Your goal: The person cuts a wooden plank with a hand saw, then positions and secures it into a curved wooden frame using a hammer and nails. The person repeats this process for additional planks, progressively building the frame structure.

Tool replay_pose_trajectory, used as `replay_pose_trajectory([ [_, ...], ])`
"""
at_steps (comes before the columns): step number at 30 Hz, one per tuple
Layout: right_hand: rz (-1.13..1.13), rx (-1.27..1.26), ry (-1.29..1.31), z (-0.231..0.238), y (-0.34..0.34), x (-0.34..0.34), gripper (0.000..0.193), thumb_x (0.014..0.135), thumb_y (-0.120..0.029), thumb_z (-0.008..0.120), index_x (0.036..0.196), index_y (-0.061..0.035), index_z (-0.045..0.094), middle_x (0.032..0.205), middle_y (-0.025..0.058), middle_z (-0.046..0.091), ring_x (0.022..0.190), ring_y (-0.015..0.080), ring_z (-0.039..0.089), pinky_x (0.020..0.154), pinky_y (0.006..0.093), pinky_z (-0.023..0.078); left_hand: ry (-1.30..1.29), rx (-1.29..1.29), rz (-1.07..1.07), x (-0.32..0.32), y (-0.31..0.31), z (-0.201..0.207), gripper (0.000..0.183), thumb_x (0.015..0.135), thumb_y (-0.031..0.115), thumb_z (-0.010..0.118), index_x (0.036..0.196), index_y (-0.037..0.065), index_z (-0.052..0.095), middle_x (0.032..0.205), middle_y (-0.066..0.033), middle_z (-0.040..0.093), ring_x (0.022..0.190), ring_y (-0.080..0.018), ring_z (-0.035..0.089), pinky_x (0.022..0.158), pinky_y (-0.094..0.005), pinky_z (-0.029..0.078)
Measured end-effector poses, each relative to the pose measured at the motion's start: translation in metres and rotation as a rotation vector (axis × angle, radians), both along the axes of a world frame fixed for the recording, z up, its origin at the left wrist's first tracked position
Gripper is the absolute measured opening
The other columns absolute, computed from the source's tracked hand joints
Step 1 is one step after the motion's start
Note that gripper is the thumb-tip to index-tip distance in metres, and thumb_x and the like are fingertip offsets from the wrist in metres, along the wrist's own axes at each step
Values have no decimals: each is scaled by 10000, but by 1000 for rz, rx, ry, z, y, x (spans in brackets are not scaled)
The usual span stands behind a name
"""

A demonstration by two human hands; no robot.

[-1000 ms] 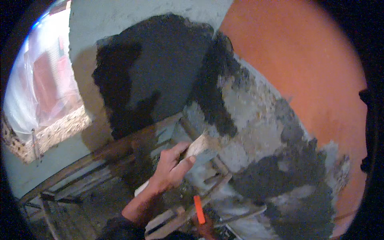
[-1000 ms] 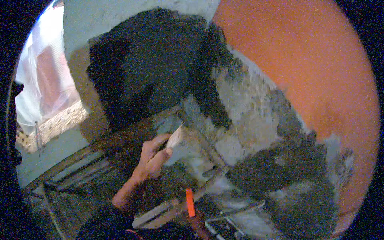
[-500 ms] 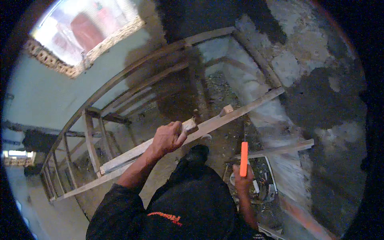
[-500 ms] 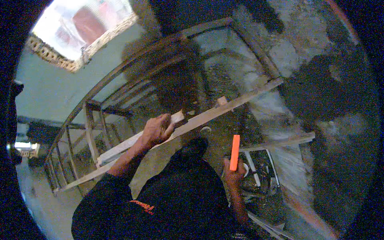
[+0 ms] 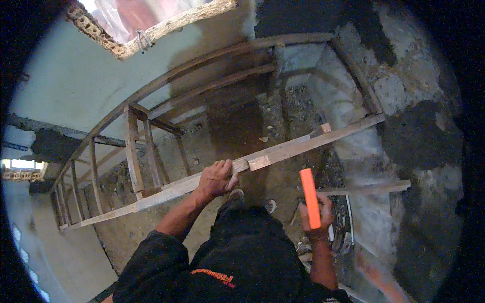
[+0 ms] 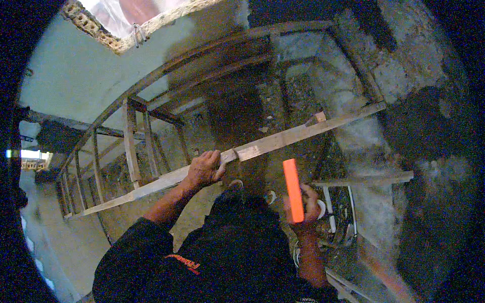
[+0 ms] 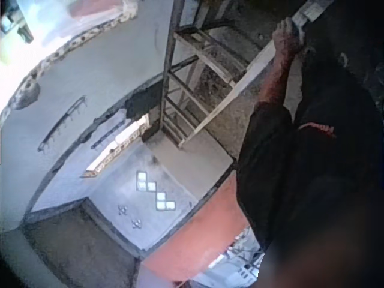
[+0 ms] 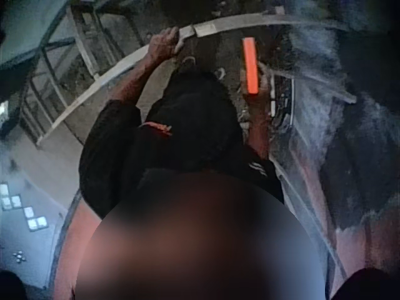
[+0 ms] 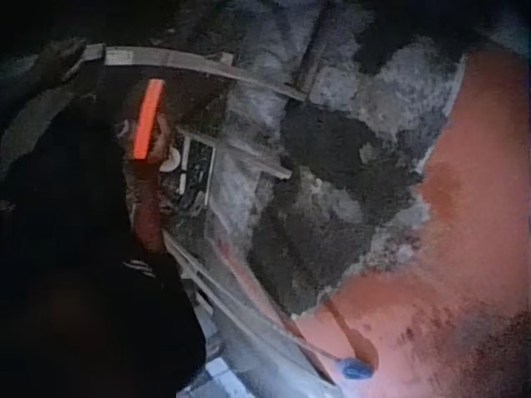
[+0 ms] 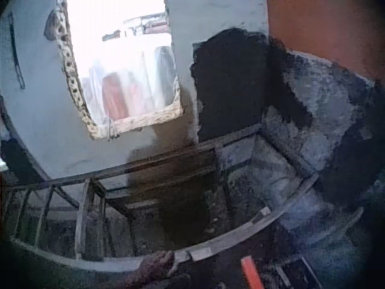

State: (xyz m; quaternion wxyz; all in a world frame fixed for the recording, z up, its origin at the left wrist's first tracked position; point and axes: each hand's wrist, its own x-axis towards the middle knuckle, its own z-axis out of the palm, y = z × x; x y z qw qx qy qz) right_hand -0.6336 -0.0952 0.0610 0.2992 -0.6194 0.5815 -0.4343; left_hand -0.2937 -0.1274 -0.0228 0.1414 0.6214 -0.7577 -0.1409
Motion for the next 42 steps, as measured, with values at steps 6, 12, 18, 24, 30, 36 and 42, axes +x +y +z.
replay_pose_trajectory([
  [6,249,86,157,-7,48,90,549,788,-188,807,1247,43,614,1132,192,708,947,296,731,824,342,571,36,0,10,32,18,-1,411,883,385,630,1072,23,586,931,-156,639,853,-340,648,711,-461,540],
  [12,238,81,170,-26,69,141,533,832,-187,781,1287,21,599,1046,160,738,863,247,747,757,357,589,111,15,55,35,22,-7,434,892,391,626,1086,6,576,937,-175,644,873,-370,660,724,-472,540],
  [18,212,161,120,-36,85,146,500,833,-157,756,1276,25,613,1091,186,720,931,262,729,812,355,569,126,12,62,36,24,-9,419,885,355,627,1126,16,574,941,-178,637,848,-363,656,734,-470,533],
  [24,199,310,45,-52,106,138,491,830,-125,717,1279,43,609,1192,205,691,1077,276,699,916,355,538,104,-35,43,33,31,-11,401,885,359,630,1111,33,569,899,-163,622,845,-341,658,713,-466,536],
  [30,203,96,121,-86,110,138,487,883,-198,687,1338,-50,593,1083,147,724,843,255,724,741,358,570,15,-82,41,29,36,-11,358,889,369,630,1042,52,563,872,-147,626,808,-329,667,690,-458,544],
  [36,178,235,91,-97,144,125,488,827,-85,679,1280,77,592,1175,224,690,1058,310,701,910,374,540,-31,-127,37,28,33,-14,361,888,386,619,991,44,572,838,-157,630,752,-343,674,656,-464,550],
  [42,146,50,147,-75,188,104,384,821,-66,666,1181,67,657,1113,217,711,971,300,722,829,381,559,-28,-66,45,28,33,-18,354,902,376,601,981,33,565,897,-182,642,823,-360,673,713,-476,548],
])
